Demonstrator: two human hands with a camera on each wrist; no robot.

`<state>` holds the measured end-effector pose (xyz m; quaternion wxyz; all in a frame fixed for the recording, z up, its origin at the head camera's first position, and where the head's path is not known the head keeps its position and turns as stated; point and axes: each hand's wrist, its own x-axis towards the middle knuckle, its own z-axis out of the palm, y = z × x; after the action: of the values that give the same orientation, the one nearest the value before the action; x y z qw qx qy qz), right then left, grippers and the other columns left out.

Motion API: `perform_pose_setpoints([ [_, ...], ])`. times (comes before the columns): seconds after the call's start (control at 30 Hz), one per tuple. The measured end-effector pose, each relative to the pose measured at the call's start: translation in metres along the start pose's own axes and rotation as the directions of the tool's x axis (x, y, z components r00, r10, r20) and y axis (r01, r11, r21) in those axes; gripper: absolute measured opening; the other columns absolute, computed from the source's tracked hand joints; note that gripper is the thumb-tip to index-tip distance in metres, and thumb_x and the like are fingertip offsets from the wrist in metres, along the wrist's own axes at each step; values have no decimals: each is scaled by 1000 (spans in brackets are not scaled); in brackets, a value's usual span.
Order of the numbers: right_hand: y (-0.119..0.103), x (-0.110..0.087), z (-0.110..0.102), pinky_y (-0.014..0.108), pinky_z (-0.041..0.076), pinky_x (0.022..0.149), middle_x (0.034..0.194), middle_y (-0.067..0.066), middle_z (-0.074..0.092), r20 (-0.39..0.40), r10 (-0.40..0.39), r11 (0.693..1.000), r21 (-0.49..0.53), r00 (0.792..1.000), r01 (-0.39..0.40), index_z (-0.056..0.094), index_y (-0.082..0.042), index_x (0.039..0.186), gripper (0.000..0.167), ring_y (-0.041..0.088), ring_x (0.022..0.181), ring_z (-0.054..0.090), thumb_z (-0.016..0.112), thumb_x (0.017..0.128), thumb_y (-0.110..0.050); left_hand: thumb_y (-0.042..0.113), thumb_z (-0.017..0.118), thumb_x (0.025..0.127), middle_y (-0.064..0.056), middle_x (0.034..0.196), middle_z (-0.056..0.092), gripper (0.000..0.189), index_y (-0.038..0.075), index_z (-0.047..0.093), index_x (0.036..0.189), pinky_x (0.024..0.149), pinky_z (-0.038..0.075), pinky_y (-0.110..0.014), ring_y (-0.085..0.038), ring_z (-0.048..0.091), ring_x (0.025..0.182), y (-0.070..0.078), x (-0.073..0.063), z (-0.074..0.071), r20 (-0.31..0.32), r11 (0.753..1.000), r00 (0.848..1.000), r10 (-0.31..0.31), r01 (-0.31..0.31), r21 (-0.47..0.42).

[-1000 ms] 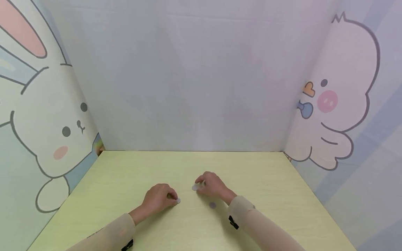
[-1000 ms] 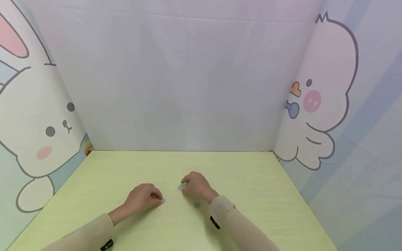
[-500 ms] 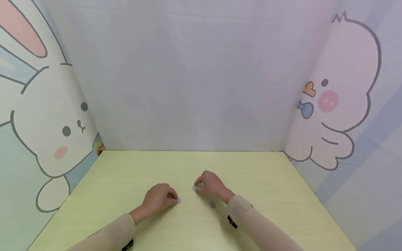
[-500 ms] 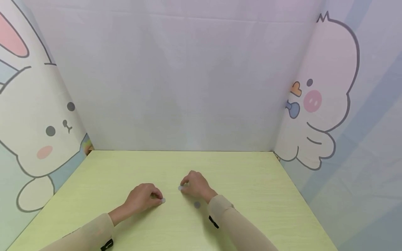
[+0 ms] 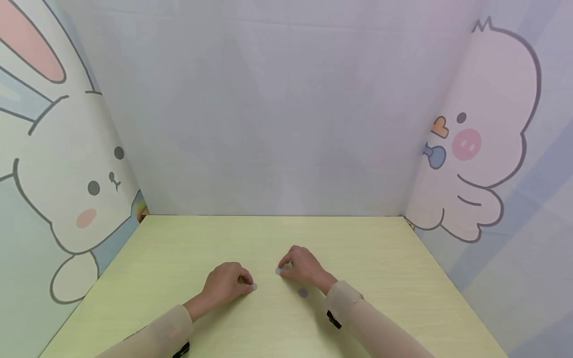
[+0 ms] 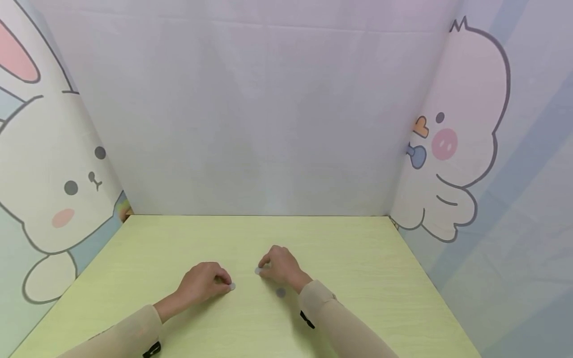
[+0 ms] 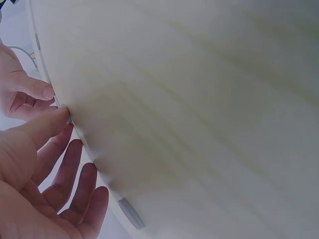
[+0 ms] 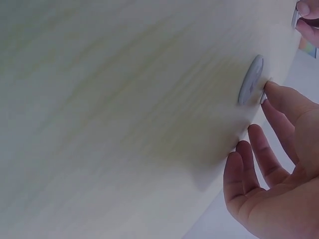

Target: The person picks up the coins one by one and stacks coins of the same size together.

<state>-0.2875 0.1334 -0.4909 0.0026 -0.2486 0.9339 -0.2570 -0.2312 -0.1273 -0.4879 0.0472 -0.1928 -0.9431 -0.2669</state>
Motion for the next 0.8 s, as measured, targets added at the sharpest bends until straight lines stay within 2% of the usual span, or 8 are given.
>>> perform_pose_setpoints([
  [0.37,-1,-13,-5,33,51,81,101,0,73,-1,2,1000,19,1000,-2,86,-13,98,11,15,92,62,88,89,-20,29,93,82,15,80,67,13,27,81,79,66,47,-27,-2,55,74,0,0,1,-20,1000,1000,12,-11,20],
  [0.8,0,-27,-5,28,49,76,97,-3,73,11,-28,999,37,1000,28,86,-15,94,8,13,87,60,87,89,-21,27,93,83,13,81,69,12,25,81,80,66,47,-28,-3,56,75,3,-1,-1,-14,1000,1000,4,-4,7],
])
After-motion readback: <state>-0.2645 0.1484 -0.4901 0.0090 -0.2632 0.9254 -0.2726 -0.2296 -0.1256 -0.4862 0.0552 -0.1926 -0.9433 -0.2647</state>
